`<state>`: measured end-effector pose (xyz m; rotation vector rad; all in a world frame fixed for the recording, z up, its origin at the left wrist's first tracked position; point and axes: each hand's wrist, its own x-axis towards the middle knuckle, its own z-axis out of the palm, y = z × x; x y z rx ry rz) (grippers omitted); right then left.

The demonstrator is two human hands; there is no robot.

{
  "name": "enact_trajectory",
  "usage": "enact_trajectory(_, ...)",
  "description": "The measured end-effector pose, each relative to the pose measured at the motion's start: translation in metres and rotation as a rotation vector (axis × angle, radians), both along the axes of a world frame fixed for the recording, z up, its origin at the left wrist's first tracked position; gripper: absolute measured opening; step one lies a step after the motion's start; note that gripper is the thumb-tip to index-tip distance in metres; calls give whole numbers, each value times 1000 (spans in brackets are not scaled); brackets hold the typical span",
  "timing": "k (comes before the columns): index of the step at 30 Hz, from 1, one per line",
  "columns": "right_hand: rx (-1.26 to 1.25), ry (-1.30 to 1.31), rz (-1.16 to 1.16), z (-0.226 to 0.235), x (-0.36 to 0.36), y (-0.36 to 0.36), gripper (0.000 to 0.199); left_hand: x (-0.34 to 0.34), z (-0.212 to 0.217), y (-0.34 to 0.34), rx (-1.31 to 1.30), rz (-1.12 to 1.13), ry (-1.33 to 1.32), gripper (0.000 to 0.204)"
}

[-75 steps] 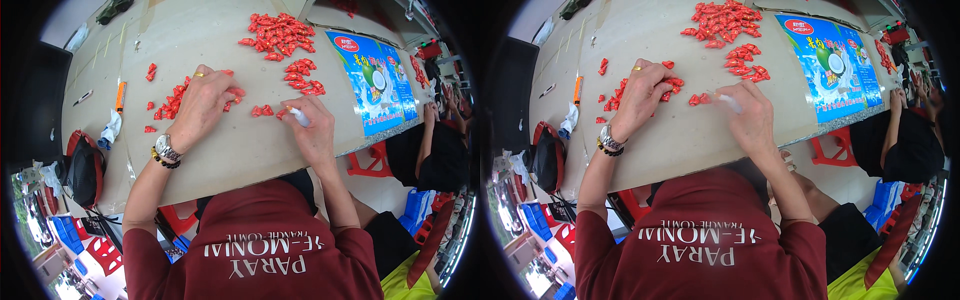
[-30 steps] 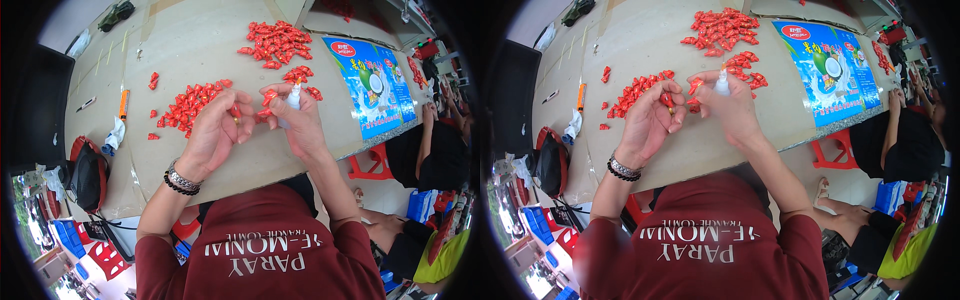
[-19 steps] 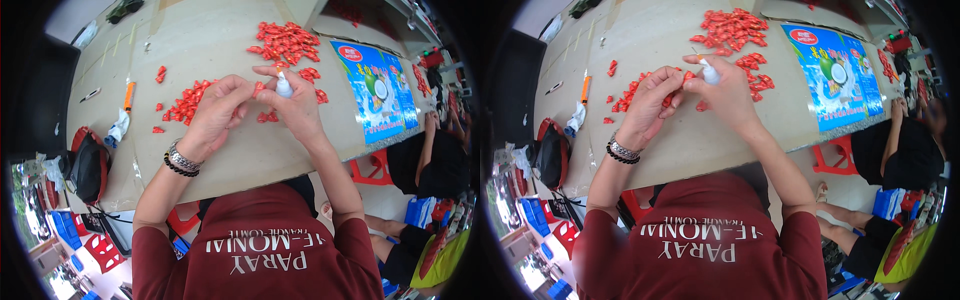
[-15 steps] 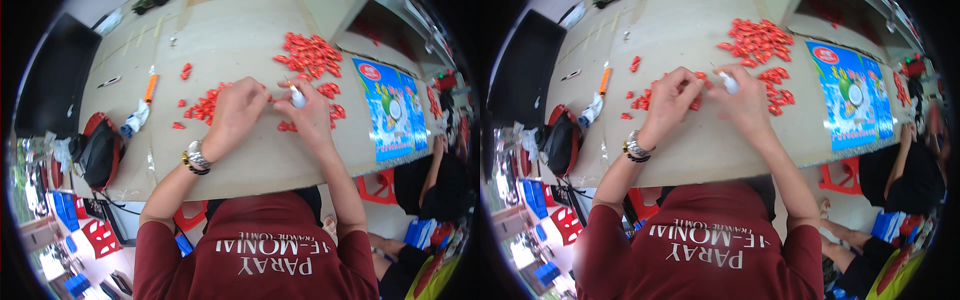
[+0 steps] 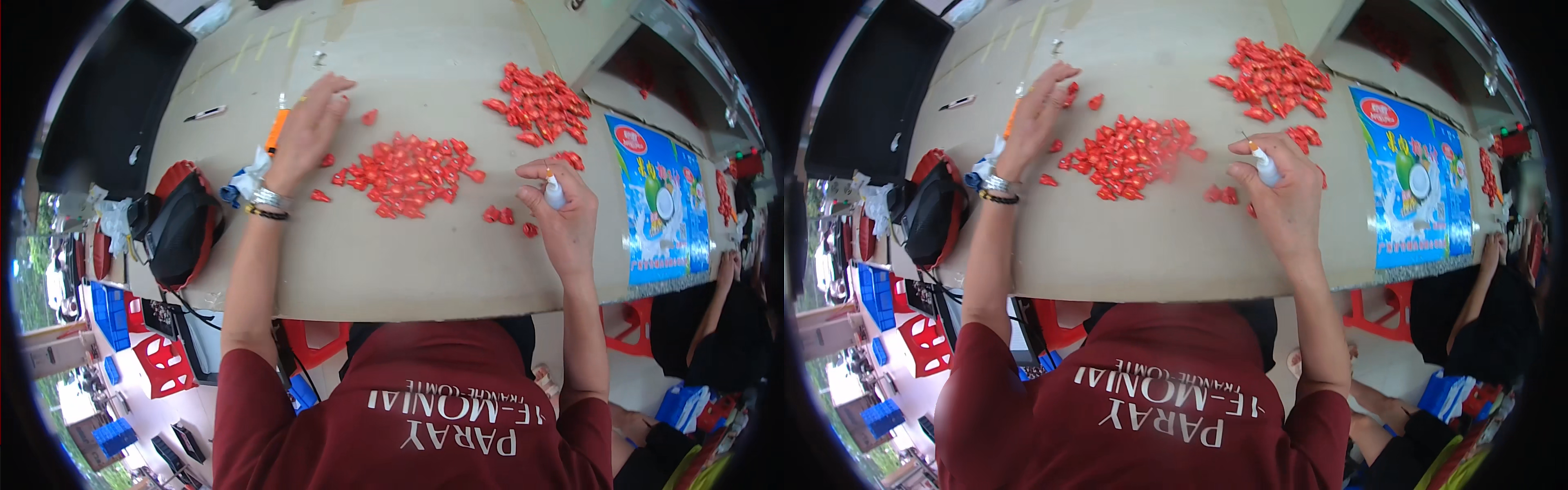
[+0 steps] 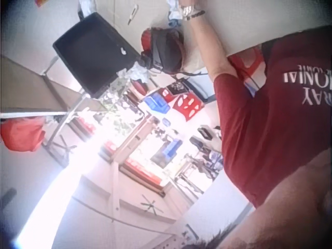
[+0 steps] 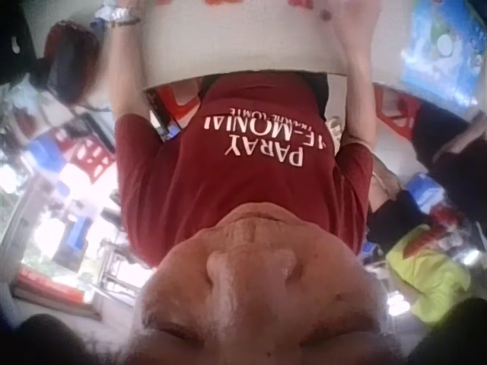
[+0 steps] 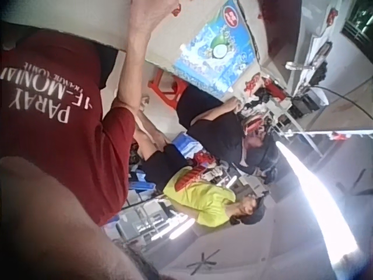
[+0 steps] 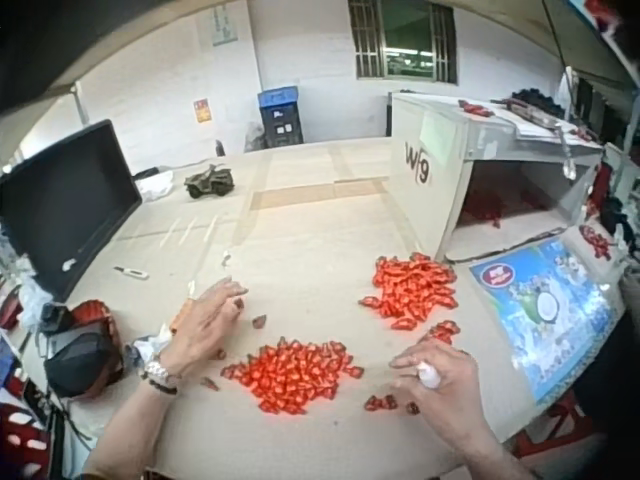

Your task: The person fills small red candy wrappers with a white substance using a squeeze bottle. They pick up a wrapper, apply the substance, and then place the filled item into a red bowl. The process is repeated continuously throughout the video.

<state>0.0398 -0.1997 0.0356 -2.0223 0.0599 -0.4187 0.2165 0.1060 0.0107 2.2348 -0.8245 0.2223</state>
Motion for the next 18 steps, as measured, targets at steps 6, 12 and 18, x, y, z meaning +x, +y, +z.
enact_trajectory(6,-33,69,-74,-14,-36,-12,22,-2,-9,-20,-220,-104,305,51)
enact_trajectory(12,44,96,-195,-21,-50,-8,21,-24,4,-53,-162,-149,242,50)
enact_trajectory(18,174,154,-297,-19,-66,-16,19,-97,36,-89,-125,176,-15,13)
